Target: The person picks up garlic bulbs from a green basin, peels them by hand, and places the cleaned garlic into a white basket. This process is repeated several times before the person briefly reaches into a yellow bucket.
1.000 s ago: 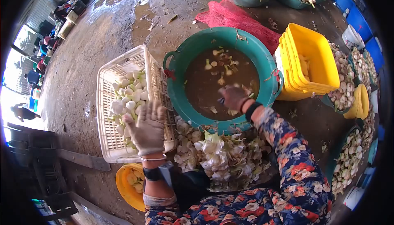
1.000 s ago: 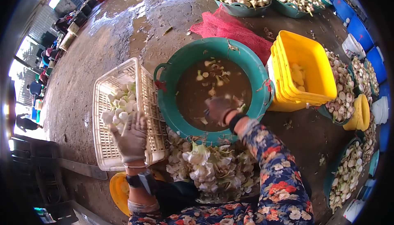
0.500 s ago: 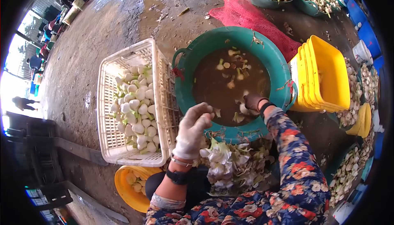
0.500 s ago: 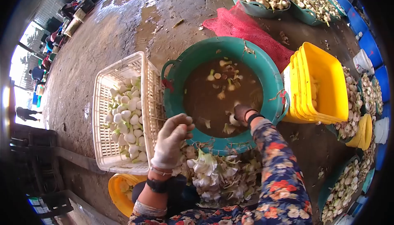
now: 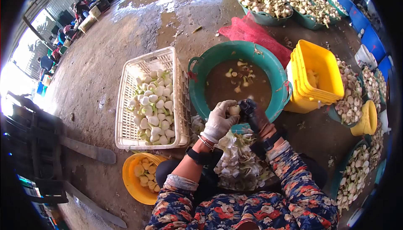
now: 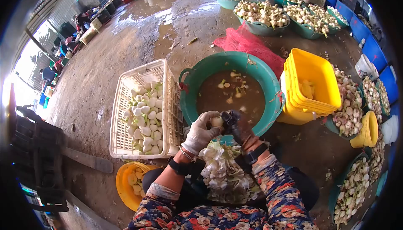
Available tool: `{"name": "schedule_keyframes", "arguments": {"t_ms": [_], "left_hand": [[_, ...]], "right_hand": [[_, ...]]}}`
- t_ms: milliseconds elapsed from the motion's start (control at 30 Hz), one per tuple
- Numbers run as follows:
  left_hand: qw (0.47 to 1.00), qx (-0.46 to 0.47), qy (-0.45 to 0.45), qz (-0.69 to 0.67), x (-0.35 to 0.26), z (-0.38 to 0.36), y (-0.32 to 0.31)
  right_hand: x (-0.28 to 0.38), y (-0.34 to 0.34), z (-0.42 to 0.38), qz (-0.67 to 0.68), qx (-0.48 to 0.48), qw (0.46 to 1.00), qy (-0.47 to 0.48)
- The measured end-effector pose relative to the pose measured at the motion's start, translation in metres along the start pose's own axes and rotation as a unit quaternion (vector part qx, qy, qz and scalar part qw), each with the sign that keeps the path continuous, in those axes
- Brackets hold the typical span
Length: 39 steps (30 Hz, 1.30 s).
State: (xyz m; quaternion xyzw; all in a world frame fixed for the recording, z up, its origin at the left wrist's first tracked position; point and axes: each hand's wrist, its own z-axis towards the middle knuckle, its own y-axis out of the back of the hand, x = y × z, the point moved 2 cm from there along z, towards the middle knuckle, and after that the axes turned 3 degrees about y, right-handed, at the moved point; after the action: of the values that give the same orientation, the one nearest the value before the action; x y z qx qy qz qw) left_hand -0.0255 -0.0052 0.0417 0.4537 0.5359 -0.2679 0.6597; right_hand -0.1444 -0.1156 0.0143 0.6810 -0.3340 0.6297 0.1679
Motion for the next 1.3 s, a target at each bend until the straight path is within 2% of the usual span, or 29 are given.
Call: {"name": "schedule_keyframes", "arguments": {"t_ms": [67, 167, 267, 333, 367, 400, 433, 467, 500, 567, 600, 667, 800, 900, 967, 1000, 1133, 1167, 1200, 1233, 1300], "left_hand": [[0.998, -0.016, -0.023, 0.054, -0.016, -0.010, -0.001], [0.997, -0.028, -0.060, 0.049, -0.021, -0.017, -0.002], [0.999, -0.022, -0.048, -0.009, -0.023, -0.019, -0.002], [0.999, -0.005, -0.048, 0.004, -0.026, -0.019, 0.001], [0.999, 0.012, -0.046, 0.021, -0.027, -0.019, 0.001], [0.999, 0.012, -0.048, 0.019, -0.024, -0.018, 0.001], [0.995, 0.037, -0.002, -0.089, -0.017, -0.016, -0.001], [0.978, 0.062, 0.044, -0.196, -0.011, -0.014, -0.002], [0.977, 0.061, 0.043, -0.198, -0.011, -0.014, -0.002], [0.995, 0.043, -0.035, -0.084, -0.011, -0.014, -0.002], [0.995, 0.043, -0.034, -0.086, -0.012, -0.014, -0.002], [0.982, 0.058, 0.030, -0.175, -0.011, -0.013, 0.000], [0.986, 0.053, 0.011, -0.158, -0.008, -0.012, 0.002], [0.972, 0.067, 0.040, -0.223, -0.010, -0.014, 0.001], [0.936, 0.067, 0.117, -0.326, -0.013, -0.018, 0.004], [0.936, 0.068, 0.118, -0.324, -0.012, -0.018, 0.003], [0.873, 0.075, 0.164, -0.453, 0.003, -0.018, 0.000], [0.848, 0.082, 0.171, -0.494, 0.003, -0.018, -0.002], [0.876, 0.070, 0.168, -0.446, 0.000, -0.017, -0.002], [0.902, 0.061, 0.157, -0.397, -0.005, -0.018, 0.000], [0.927, 0.045, 0.116, -0.354, -0.010, -0.020, -0.001]], "right_hand": [[0.002, -0.003, -0.013, -0.007, -0.018, 1.000, 0.012], [0.017, -0.008, -0.029, 0.007, -0.039, 0.999, 0.013], [0.021, -0.006, -0.037, 0.067, -0.008, 0.998, -0.008], [0.026, -0.006, -0.038, -0.115, 0.024, 0.988, 0.103], [0.027, -0.005, -0.040, -0.118, 0.023, 0.987, 0.104], [0.034, -0.007, -0.044, -0.049, 0.014, 0.998, 0.048], [0.039, -0.008, -0.045, 0.021, 0.006, 1.000, -0.008], [0.041, -0.009, -0.044, 0.019, 0.007, 1.000, -0.007], [0.043, -0.009, -0.044, 0.015, -0.005, 1.000, -0.017], [0.041, -0.010, -0.043, 0.010, -0.019, 0.999, -0.030], [0.038, -0.013, -0.041, 0.020, -0.025, 0.999, -0.027], [0.040, -0.015, -0.038, 0.027, -0.027, 0.999, -0.024], [0.043, -0.015, -0.039, 0.013, 0.011, 1.000, -0.007], [0.042, -0.015, -0.038, 0.021, 0.040, 0.999, 0.005], [0.040, -0.016, -0.038, 0.026, 0.045, 0.999, 0.003], [0.037, -0.016, -0.036, 0.010, 0.017, 1.000, 0.015], [0.026, -0.016, -0.031, -0.073, -0.045, 0.995, 0.057], [0.028, -0.015, -0.034, -0.086, -0.051, 0.995, 0.026], [-0.013, 0.006, -0.015, -0.138, -0.071, 0.986, 0.058], [-0.041, 0.018, -0.003, -0.066, -0.051, 0.993, 0.081], [-0.013, 0.001, -0.018, 0.058, -0.048, 0.995, 0.061]]}}
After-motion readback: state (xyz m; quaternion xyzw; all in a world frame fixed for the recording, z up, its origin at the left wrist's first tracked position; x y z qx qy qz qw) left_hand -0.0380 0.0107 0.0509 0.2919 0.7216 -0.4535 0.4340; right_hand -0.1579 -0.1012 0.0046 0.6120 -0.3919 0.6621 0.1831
